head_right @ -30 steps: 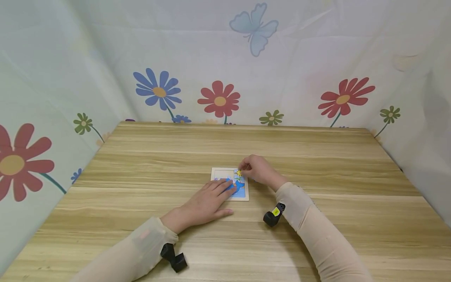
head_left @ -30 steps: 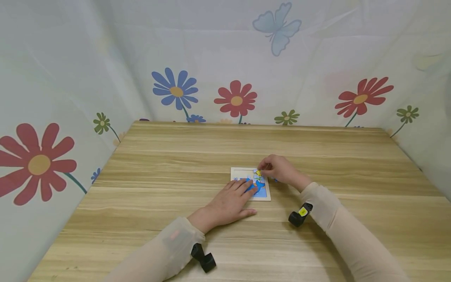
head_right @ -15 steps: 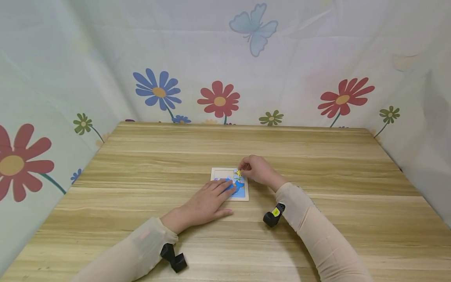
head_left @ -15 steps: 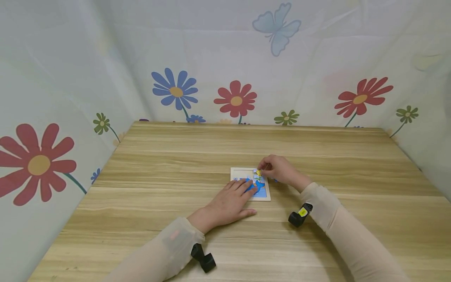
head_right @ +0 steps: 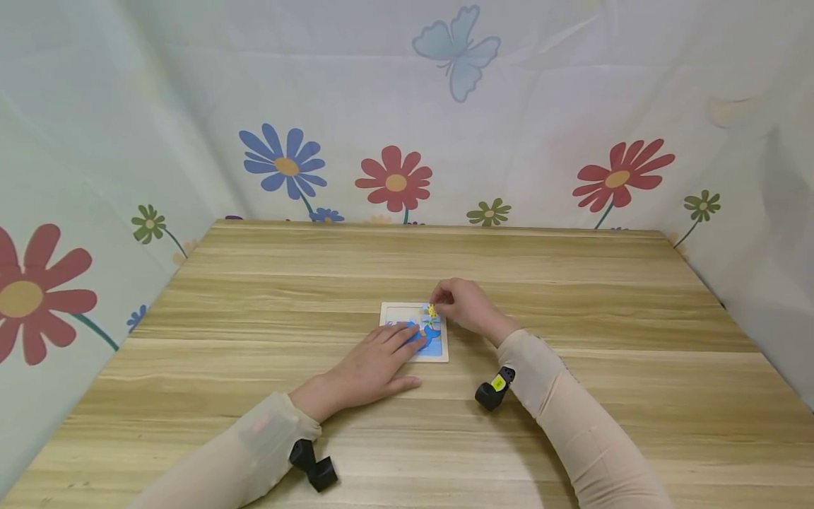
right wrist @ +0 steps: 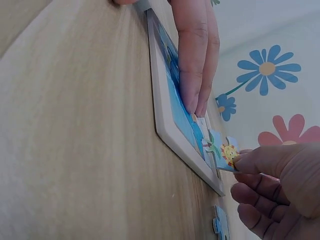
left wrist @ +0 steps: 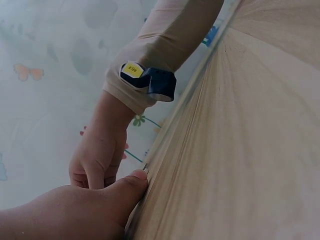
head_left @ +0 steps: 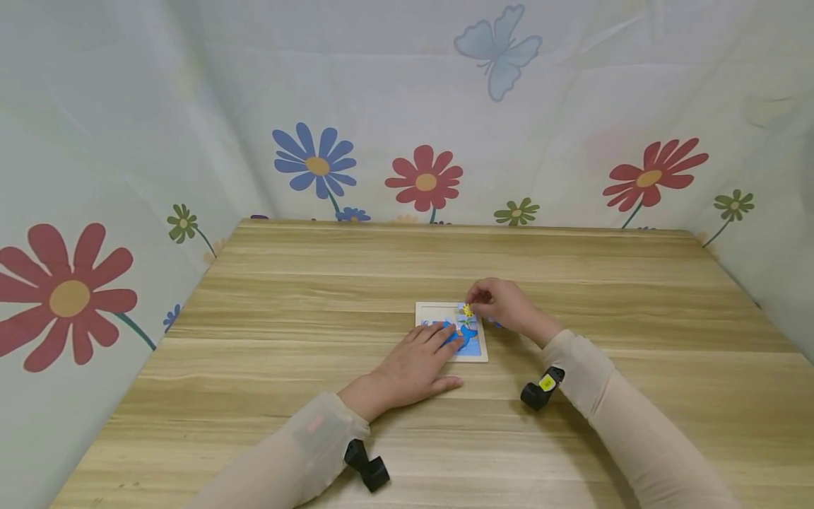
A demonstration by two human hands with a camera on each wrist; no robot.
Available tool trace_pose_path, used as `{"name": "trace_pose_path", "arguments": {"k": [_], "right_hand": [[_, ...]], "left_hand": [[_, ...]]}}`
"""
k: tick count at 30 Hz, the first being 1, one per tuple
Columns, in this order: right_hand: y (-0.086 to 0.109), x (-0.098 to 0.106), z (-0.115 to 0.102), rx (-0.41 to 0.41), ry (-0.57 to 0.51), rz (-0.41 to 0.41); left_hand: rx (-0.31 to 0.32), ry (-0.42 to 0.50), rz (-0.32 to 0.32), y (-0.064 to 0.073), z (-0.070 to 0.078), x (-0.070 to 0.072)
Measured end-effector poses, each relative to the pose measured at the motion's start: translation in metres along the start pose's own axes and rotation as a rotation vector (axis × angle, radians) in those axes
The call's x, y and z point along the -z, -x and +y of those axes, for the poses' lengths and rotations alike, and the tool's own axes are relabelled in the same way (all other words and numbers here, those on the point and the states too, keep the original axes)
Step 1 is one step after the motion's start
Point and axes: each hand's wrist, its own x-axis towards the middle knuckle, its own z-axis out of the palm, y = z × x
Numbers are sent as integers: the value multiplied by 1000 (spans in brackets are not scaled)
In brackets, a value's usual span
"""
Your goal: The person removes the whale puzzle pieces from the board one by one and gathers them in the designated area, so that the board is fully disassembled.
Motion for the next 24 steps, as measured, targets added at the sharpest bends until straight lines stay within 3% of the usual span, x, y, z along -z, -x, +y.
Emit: {"name": "trace_pose_path", "arguments": {"k": [24], "right_hand": [[0,8,1,33,-100,-1]], "left_hand": [[5,16,-16,1,-1,0]]}}
